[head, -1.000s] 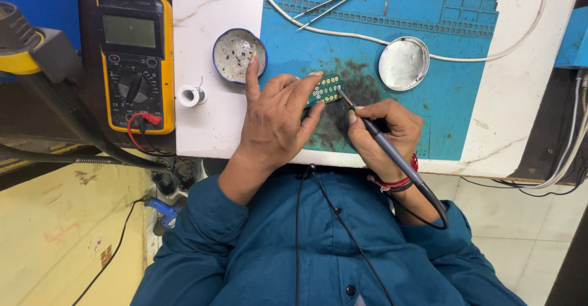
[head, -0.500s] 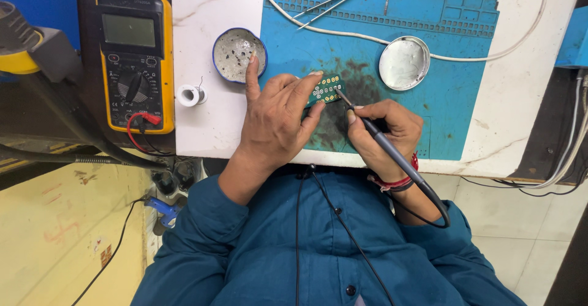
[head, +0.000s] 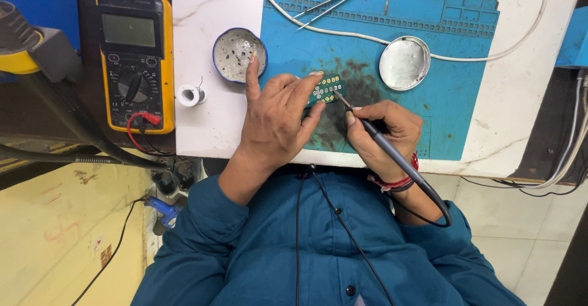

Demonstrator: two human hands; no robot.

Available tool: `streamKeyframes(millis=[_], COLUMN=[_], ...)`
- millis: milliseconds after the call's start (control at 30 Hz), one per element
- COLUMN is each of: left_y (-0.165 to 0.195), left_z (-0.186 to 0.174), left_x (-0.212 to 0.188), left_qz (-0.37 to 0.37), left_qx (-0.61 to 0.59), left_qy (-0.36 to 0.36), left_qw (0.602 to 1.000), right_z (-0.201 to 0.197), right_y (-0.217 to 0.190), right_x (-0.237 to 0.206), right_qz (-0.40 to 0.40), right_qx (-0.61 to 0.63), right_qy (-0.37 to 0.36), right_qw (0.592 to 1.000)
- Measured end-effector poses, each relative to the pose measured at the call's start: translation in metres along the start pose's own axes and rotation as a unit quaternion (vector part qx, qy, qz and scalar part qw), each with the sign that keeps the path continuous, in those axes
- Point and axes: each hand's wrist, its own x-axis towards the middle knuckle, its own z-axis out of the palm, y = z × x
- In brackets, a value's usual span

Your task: The person solders components onto a green circuit board at a workbench, holding the board with one hand while applying a soldering iron to its contacts. They use a solder wire spool, reposition the board, and continue soldering different points across the board.

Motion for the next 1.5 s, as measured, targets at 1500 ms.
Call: streamKeyframes(millis=[1500], left_y=[0.0001], left_z=[-0.0002], left_x=[0.0010], left_qz=[0.001], left_qx=[0.003], left_qy=[0.000], left_qw=[1.000], right_z=[0.0018], right_y=[-0.0015], right_x=[0.0023], right_qz=[-0.012], right_qx=[0.005], right_qy=[-0.009], right_qw=[1.000])
